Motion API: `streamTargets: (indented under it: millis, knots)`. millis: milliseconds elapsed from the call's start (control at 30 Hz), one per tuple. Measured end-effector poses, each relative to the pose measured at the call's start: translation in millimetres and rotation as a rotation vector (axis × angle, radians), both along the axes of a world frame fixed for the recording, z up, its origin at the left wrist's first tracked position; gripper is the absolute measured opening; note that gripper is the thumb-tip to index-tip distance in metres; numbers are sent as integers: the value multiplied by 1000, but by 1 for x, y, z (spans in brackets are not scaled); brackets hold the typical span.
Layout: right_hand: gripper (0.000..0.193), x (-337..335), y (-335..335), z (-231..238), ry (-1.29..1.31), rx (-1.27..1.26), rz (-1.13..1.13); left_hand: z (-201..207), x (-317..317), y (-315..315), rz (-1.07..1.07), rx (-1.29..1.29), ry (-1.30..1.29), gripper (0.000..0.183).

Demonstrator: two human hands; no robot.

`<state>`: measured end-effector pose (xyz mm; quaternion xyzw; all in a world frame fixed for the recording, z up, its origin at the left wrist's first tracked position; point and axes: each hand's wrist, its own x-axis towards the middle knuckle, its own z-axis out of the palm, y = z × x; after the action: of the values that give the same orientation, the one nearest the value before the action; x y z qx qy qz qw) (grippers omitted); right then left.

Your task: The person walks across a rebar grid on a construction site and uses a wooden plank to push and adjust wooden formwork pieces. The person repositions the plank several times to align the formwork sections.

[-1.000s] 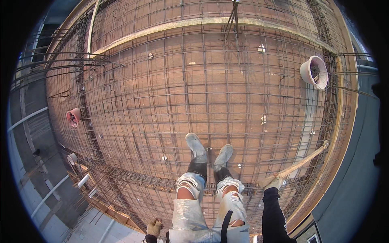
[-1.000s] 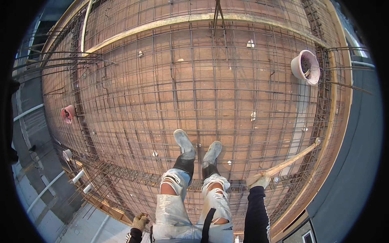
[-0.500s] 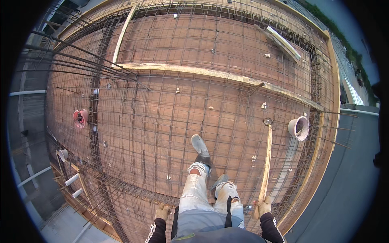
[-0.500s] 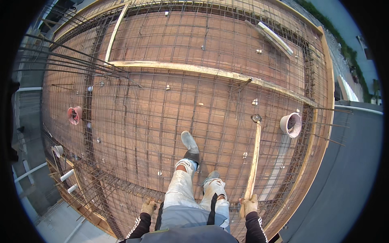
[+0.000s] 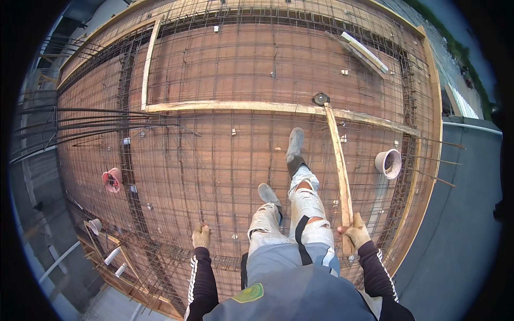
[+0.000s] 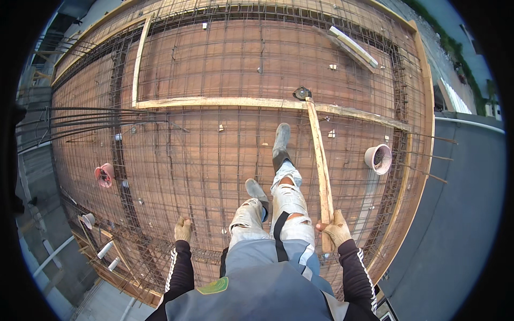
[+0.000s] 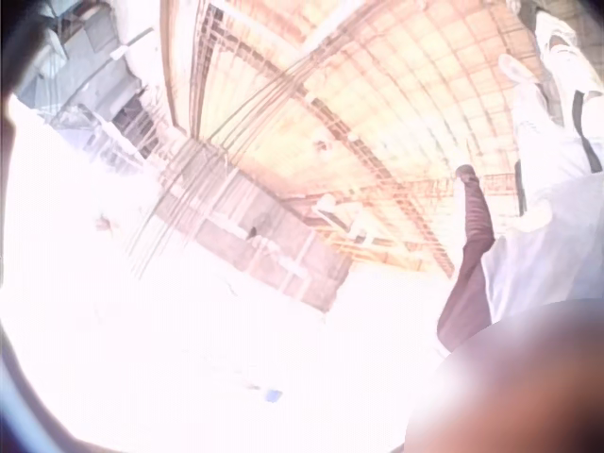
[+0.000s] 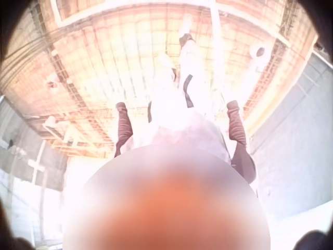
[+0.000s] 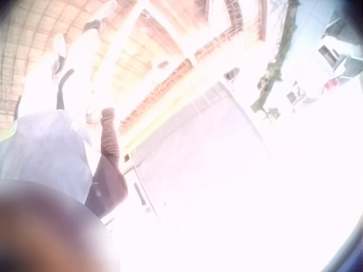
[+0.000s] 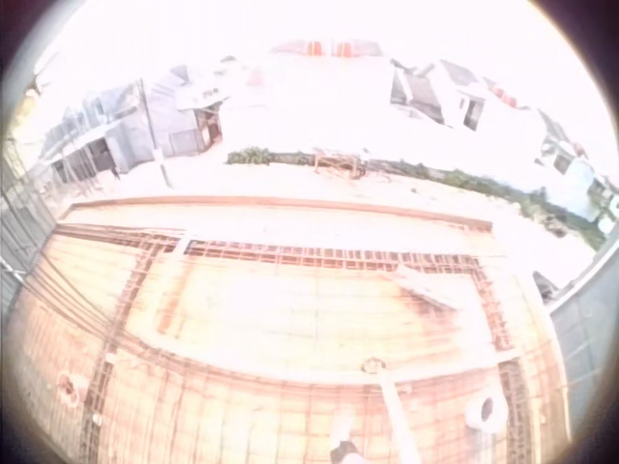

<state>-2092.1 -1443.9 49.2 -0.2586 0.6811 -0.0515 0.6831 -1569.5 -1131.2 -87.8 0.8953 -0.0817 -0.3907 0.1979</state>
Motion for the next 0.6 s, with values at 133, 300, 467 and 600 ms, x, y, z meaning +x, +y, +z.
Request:
streamTargets:
  millis: [133, 300, 467, 600]
  knots:
    - [48, 21, -107, 6, 214, -52, 123, 6, 5, -151, 9, -87, -46, 25]
    - [55, 40, -277, -48, 481, -224, 525, 61, -36, -313, -105, -202, 13, 17]
    - [62, 59, -414, -130, 612, -154, 657, 46, -54, -418, -193, -166, 104, 18]
    - [60, 91, -494, -171, 682, -148, 863, 21, -47, -478, -223, -152, 82, 16]
